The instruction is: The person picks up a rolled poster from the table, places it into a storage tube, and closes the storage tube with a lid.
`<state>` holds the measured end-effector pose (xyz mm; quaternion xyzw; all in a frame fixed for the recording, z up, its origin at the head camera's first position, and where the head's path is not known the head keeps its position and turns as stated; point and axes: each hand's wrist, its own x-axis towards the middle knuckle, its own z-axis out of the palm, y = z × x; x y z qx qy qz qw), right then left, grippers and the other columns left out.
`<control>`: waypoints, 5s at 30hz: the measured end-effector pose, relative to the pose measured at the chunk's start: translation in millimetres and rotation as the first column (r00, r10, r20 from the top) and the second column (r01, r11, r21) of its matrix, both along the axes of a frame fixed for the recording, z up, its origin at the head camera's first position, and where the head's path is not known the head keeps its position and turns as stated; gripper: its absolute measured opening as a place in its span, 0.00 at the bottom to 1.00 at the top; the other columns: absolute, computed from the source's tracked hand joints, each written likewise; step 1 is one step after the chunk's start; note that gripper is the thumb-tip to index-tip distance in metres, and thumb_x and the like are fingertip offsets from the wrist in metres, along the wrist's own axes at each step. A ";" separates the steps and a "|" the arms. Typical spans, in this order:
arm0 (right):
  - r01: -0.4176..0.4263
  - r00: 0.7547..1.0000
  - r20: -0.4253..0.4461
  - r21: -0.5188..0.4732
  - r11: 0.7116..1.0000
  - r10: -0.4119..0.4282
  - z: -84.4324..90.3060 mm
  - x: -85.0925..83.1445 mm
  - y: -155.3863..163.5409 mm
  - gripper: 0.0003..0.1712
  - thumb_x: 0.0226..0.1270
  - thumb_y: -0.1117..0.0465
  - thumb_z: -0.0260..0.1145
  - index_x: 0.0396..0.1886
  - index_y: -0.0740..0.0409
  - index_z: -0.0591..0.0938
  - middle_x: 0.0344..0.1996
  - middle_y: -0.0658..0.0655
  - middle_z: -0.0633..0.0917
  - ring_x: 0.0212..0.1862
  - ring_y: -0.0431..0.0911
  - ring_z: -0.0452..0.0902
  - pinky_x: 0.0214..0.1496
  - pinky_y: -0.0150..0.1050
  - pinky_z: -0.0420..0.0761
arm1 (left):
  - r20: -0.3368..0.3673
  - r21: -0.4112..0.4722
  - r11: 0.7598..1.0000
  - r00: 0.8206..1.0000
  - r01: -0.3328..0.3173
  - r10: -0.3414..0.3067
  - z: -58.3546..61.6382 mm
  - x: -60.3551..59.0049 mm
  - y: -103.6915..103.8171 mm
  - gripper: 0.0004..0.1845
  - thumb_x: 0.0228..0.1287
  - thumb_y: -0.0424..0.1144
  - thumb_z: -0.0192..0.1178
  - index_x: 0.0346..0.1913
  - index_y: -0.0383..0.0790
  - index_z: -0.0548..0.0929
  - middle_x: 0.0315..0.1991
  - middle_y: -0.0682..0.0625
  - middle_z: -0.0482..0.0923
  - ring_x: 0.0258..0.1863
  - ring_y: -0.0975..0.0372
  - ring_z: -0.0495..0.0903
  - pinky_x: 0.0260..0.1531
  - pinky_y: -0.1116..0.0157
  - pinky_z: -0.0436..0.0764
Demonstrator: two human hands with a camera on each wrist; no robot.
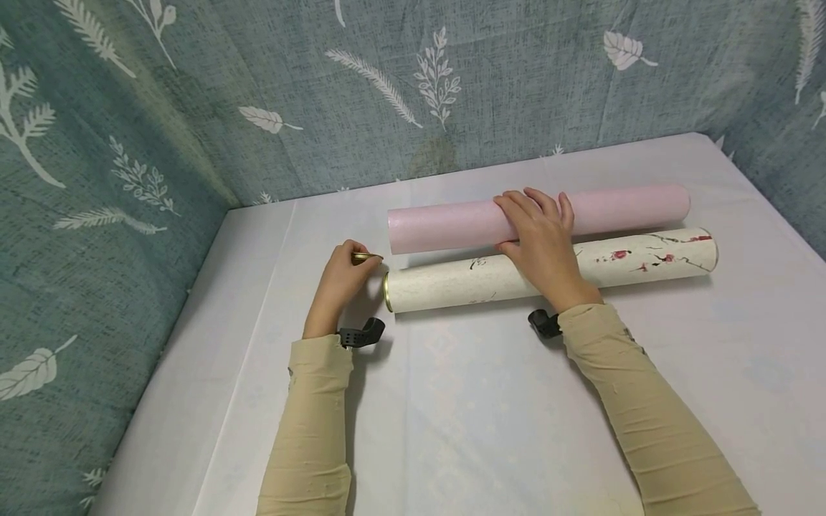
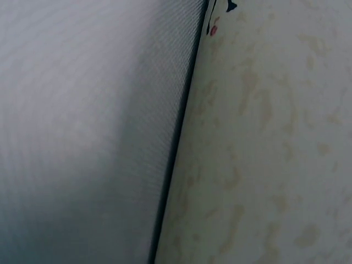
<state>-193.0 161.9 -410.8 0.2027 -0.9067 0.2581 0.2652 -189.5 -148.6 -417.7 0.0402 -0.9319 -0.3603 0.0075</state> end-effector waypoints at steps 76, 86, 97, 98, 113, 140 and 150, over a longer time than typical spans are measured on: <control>-0.038 0.999 -0.037 0.033 0.999 0.039 -1.4 -0.7 2.4 0.40 0.38 0.61 0.76 0.57 0.51 0.73 0.56 0.52 0.73 0.62 0.50 0.58 0.63 0.57 0.41 | -0.085 0.571 0.777 0.961 0.265 -0.264 50.2 18.3 21.5 0.30 0.55 0.47 0.61 0.62 0.55 0.65 0.58 0.49 0.67 0.44 0.57 0.76 0.43 0.55 0.75; -0.034 0.998 -0.056 0.031 0.999 0.036 -1.8 -0.9 3.2 0.41 0.36 0.60 0.77 0.56 0.51 0.73 0.56 0.51 0.73 0.61 0.50 0.59 0.63 0.56 0.42 | -0.096 0.524 0.804 0.957 0.281 -0.272 53.2 18.7 25.5 0.28 0.56 0.46 0.61 0.61 0.60 0.67 0.60 0.47 0.65 0.39 0.48 0.78 0.40 0.56 0.77; -0.023 0.998 -0.052 0.027 0.999 0.025 -1.8 -1.9 3.0 0.40 0.36 0.60 0.77 0.56 0.51 0.74 0.55 0.52 0.73 0.61 0.50 0.59 0.62 0.58 0.42 | -0.122 0.584 0.767 0.963 0.264 -0.239 47.9 17.0 26.9 0.27 0.56 0.43 0.61 0.60 0.52 0.67 0.59 0.48 0.66 0.43 0.54 0.78 0.40 0.60 0.77; -0.023 0.998 -0.050 0.026 0.999 0.025 -1.9 -1.9 3.0 0.40 0.36 0.60 0.77 0.56 0.51 0.74 0.55 0.52 0.73 0.61 0.50 0.59 0.62 0.58 0.42 | -0.121 0.582 0.770 0.964 0.261 -0.235 47.7 17.0 27.1 0.27 0.56 0.43 0.61 0.60 0.53 0.67 0.59 0.48 0.66 0.43 0.54 0.78 0.40 0.61 0.77; -0.032 0.994 -0.106 0.001 0.999 0.032 -4.9 -1.6 3.1 0.39 0.34 0.62 0.78 0.54 0.51 0.76 0.54 0.51 0.75 0.60 0.50 0.62 0.63 0.56 0.42 | -0.124 0.578 0.782 0.972 0.234 -0.200 46.8 17.8 30.7 0.29 0.52 0.42 0.64 0.59 0.54 0.70 0.55 0.49 0.70 0.40 0.55 0.78 0.41 0.63 0.77; -0.017 1.000 -0.017 0.032 0.999 0.018 -1.1 -0.4 3.5 0.41 0.39 0.60 0.76 0.58 0.52 0.72 0.59 0.54 0.70 0.65 0.50 0.53 0.63 0.58 0.38 | -0.059 0.528 0.814 0.967 0.242 -0.249 47.3 14.9 33.9 0.34 0.53 0.45 0.64 0.62 0.55 0.62 0.57 0.50 0.66 0.38 0.57 0.77 0.39 0.54 0.77; 0.032 0.999 0.010 0.003 0.999 -0.032 -2.1 -0.7 3.9 0.33 0.46 0.60 0.73 0.55 0.51 0.74 0.57 0.58 0.69 0.62 0.53 0.56 0.62 0.55 0.42 | -0.043 0.586 0.796 0.986 0.155 -0.160 43.3 15.4 27.6 0.24 0.54 0.46 0.63 0.46 0.41 0.63 0.54 0.49 0.67 0.42 0.50 0.77 0.41 0.55 0.76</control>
